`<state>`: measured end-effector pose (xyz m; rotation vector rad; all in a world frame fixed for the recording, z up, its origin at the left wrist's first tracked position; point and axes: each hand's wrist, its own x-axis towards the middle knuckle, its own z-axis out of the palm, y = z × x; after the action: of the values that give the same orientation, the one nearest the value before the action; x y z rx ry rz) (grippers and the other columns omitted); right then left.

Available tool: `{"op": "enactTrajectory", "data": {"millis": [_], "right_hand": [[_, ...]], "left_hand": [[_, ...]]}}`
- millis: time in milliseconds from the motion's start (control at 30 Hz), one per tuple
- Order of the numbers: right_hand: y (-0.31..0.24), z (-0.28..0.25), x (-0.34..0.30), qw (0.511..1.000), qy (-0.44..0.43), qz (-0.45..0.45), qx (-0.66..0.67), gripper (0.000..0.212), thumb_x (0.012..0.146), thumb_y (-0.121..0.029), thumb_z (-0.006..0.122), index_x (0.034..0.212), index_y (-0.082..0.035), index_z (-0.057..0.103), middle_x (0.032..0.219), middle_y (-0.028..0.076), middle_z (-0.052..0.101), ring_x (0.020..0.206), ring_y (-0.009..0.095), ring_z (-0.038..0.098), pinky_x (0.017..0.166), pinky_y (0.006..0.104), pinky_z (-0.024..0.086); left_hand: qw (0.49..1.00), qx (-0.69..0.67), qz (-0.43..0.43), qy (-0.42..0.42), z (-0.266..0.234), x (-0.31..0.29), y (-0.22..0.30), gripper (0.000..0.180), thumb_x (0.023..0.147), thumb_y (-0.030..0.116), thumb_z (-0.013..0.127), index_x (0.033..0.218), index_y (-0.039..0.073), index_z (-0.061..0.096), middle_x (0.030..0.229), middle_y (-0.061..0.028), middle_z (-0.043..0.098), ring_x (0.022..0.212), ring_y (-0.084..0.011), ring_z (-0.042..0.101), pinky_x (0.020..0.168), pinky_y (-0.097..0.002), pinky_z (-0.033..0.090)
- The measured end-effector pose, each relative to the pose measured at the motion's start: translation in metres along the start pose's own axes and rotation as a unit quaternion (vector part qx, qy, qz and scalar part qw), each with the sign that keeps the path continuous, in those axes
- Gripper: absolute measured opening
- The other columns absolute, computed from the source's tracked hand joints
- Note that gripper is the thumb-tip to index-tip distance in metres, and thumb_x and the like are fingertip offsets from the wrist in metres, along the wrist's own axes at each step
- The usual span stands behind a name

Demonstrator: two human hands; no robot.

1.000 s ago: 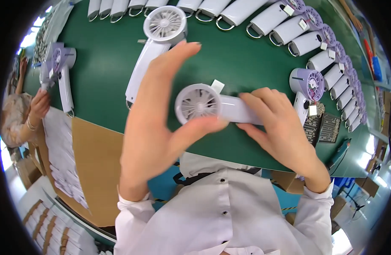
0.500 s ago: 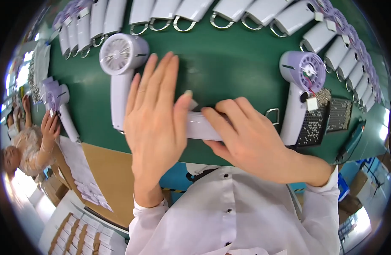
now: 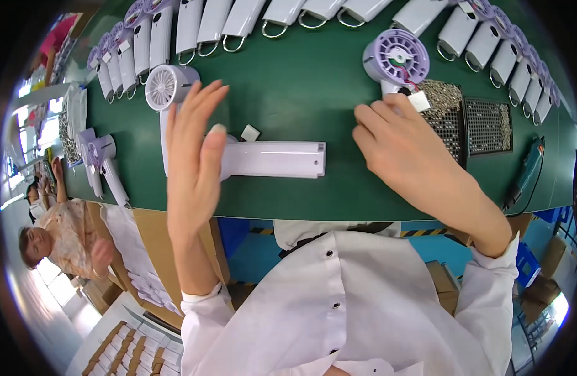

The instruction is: The person assembles handheld portable fans by combining a battery, circuit board, plastic housing, and metal clip, using an electric screwdriver to secure the components.

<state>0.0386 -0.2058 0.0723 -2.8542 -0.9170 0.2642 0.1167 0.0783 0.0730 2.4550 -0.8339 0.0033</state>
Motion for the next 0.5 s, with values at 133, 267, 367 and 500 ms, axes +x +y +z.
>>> {"op": "enactTrajectory", "data": {"millis": [133, 267, 367, 500], "right_hand": [[0.003, 0.005, -0.003, 0.996, 0.073, -0.03, 0.033, 0.019, 0.074, -0.004, 0.065, 0.09, 0.003, 0.059, 0.093, 0.012, 0.052, 0.096, 0.026, 0.055, 0.102, 0.0374, 0.039], [0.01, -0.006, -0.01, 0.988, 0.155, -0.009, 0.02, 0.029, 0.07, -0.002, 0.069, 0.098, 0.001, 0.061, 0.098, 0.01, 0.056, 0.103, 0.027, 0.056, 0.104, 0.0407, 0.04], [0.008, -0.007, -0.011, 0.997, 0.078, 0.005, -0.013, 0.029, 0.068, -0.001, 0.068, 0.096, 0.002, 0.061, 0.097, 0.01, 0.057, 0.106, 0.026, 0.056, 0.11, 0.0409, 0.037], [0.005, -0.009, -0.016, 0.999, 0.04, 0.002, -0.032, 0.029, 0.066, -0.004, 0.069, 0.094, 0.003, 0.062, 0.099, 0.011, 0.058, 0.108, 0.026, 0.056, 0.117, 0.0413, 0.033]], "left_hand": [[0.989, 0.065, 0.115, -0.066, -0.01, 0.005, 0.029, 0.075, 0.067, 0.038, 0.084, 0.129, 0.004, 0.059, 0.132, -0.0126, 0.058, 0.127, -0.0335, 0.052, 0.113, -0.0487, 0.031], [0.971, 0.027, 0.158, -0.176, 0.008, 0.012, 0.05, 0.069, 0.063, 0.033, 0.086, 0.12, 0.004, 0.061, 0.117, -0.0108, 0.059, 0.108, -0.0321, 0.055, 0.099, -0.0447, 0.04], [0.947, 0.108, 0.18, -0.242, 0.011, 0.015, 0.047, 0.049, 0.068, 0.016, 0.082, 0.112, 0.004, 0.061, 0.105, -0.0083, 0.06, 0.099, -0.032, 0.056, 0.088, -0.0412, 0.046], [0.949, 0.089, 0.189, -0.236, 0.01, 0.018, 0.043, 0.048, 0.068, 0.016, 0.082, 0.11, 0.005, 0.061, 0.101, -0.0081, 0.063, 0.095, -0.0318, 0.059, 0.083, -0.0411, 0.049]]}}
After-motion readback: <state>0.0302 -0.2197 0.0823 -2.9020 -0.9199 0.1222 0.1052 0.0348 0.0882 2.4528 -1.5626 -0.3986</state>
